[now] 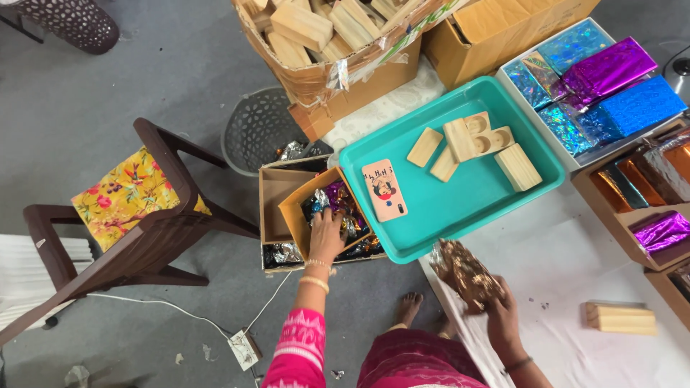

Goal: Wrapping small wooden pieces in aluminum foil and organizing them into boxes.

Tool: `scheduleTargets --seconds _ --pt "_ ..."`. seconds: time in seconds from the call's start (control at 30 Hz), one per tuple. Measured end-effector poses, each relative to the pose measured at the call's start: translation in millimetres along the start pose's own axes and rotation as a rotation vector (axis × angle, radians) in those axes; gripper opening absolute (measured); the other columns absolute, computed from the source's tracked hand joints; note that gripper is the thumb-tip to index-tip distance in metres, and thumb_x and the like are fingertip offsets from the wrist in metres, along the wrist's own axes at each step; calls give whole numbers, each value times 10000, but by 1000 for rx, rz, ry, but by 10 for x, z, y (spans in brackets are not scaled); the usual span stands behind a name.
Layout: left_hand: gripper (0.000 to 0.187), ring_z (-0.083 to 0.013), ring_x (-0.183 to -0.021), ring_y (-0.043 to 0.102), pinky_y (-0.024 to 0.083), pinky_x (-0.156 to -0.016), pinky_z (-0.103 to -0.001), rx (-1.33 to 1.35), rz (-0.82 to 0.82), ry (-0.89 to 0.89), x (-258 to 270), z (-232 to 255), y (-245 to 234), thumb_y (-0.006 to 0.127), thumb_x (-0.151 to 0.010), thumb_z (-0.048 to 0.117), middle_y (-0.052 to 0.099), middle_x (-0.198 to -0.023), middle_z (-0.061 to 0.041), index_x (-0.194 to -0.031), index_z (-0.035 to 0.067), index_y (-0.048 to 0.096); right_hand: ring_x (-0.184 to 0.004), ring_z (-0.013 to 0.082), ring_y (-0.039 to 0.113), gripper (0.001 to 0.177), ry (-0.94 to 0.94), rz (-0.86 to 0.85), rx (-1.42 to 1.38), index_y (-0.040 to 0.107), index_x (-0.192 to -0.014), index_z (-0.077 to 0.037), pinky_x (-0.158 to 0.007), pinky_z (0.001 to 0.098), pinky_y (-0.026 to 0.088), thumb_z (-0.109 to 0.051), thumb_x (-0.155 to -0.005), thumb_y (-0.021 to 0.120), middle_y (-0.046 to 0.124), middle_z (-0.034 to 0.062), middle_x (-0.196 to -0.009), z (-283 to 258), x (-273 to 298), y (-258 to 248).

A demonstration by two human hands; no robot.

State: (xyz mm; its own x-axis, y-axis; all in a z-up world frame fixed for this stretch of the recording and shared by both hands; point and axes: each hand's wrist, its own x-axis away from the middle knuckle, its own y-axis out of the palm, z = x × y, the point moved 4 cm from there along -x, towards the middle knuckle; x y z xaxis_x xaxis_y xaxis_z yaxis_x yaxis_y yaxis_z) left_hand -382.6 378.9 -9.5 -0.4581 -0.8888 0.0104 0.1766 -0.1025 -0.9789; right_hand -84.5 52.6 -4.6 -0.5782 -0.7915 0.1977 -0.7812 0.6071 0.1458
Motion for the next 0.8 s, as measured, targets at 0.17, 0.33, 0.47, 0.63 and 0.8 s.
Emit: scheduleTargets --seconds 0.17,0.33,0.47,0.63,0.8 --pt "545 -432 -1386 477 456 -1117 -491 188 -636 -145 -376 -756 1905 460 -959 122 385 -1594 -152 -1487 232 539 -900 169 664 231 194 166 -52 591 -1171 29 -736 310 541 -125 -1034 486 683 92 -1046 46 424 -387" --pt "537 -440 -1397 486 441 -1135 -515 225 -759 -250 -471 -841 2449 471 -1043 400 309 -1642 -165 -1544 213 426 -878 243 687 256 211 251 -98 602 -1198 33 -675 370 545 -87 -996 500 692 149 -1084 492 645 -853" --pt "620 -435 -1432 432 415 -1165 -507 -30 -870 -140 -354 -837 2423 544 -976 377 239 -1680 -153 -1558 217 399 -970 233 692 256 161 283 -106 605 -1188 69 -784 349 558 -120 -1078 473 693 172 -1158 521 817 -1032" --pt "790 -453 -1437 382 387 -1173 -491 243 -751 -150 -377 -949 1903 606 -881 203 240 -1637 -210 -1599 202 276 -983 231 684 257 110 297 -240 570 -1264 62 -816 346 562 -69 -1059 485 688 185 -1165 751 939 -1320" --pt "845 -513 -1400 377 388 -1174 -476 333 -432 -175 -231 -736 512 815 -852 237 191 -1612 -279 -1543 160 335 -1009 226 689 329 135 347 -278 534 -1299 45 -824 345 569 10 -980 462 674 165 -1179 580 984 -1276"
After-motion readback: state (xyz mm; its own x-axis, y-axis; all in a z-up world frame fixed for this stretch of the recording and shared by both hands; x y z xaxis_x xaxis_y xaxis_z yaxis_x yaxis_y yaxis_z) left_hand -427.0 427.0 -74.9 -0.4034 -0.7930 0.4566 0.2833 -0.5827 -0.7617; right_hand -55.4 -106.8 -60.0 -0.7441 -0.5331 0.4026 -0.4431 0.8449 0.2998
